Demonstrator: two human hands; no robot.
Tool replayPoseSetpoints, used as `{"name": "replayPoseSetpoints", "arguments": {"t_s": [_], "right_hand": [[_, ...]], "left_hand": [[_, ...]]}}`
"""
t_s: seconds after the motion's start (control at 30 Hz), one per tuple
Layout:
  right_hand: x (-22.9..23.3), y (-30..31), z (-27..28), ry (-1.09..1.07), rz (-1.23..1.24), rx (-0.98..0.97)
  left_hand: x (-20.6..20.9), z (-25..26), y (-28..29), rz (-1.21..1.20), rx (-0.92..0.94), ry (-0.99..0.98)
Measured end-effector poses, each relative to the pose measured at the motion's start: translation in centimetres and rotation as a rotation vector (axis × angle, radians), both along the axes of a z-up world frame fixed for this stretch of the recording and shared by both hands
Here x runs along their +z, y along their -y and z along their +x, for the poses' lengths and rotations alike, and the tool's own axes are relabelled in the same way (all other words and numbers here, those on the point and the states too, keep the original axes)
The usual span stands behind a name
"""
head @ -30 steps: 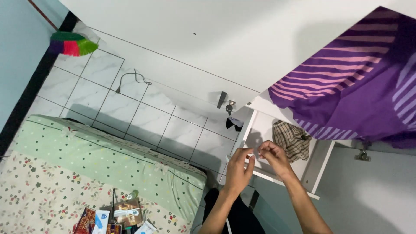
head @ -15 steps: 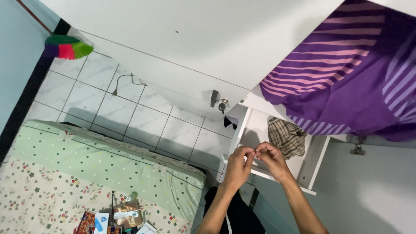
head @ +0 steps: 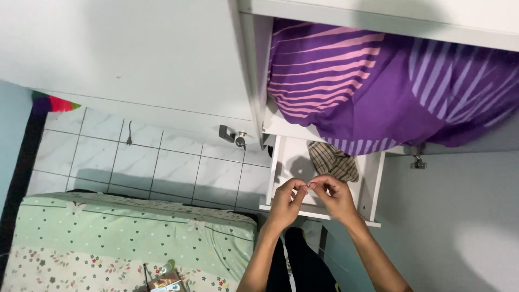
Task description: Sorting and organizing various items between a drawer and a bed.
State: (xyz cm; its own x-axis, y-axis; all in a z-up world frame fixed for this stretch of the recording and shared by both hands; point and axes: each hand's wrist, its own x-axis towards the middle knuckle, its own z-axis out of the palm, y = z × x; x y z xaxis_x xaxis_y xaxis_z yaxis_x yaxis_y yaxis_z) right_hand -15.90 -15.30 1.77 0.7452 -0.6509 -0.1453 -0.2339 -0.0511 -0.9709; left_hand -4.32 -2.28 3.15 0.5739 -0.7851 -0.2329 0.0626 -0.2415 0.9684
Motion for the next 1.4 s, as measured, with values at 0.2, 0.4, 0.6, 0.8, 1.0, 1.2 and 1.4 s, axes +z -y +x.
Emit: {"name": "replayPoseSetpoints", "arguments": {"t_s": [0.2, 0.4, 0.6, 0.8, 1.0, 1.2, 1.4], "right_hand": [[3.8, 0.4, -0.3, 0.151, -0.355, 0.125], [2.5, 1.4, -1.0, 0.252, -0.430, 0.174], [2.6, 1.4, -1.3, 0.277, -0.412, 0.202], [2.3, 1.5, -1.4, 0.292, -0.422, 0.230], [2.0, 1.5, -1.5, 0.296, -0.420, 0.248], [2.7, 1.6, -1.3, 0.289, -0.415, 0.251], [2.7, 1.7, -1.3, 0.256, -0.419, 0.252]], "left_hand": [[1.0, -0.4, 0.3, -0.075, -0.028, -0.202], [0.4, -0.3, 0.4, -0.110, -0.065, -0.296], [1.0, -0.2, 0.1, -0.093, -0.090, -0.372], [2.3, 0.0, 0.0, -0.117, -0.079, -0.417], [2.3, 0.2, 0.0, -0.122, -0.088, -0.424], [2.1, 0.2, -0.1, -0.106, -0.100, -0.447], [2.4, 0.5, 0.1, -0.097, -0.105, -0.440]]}}
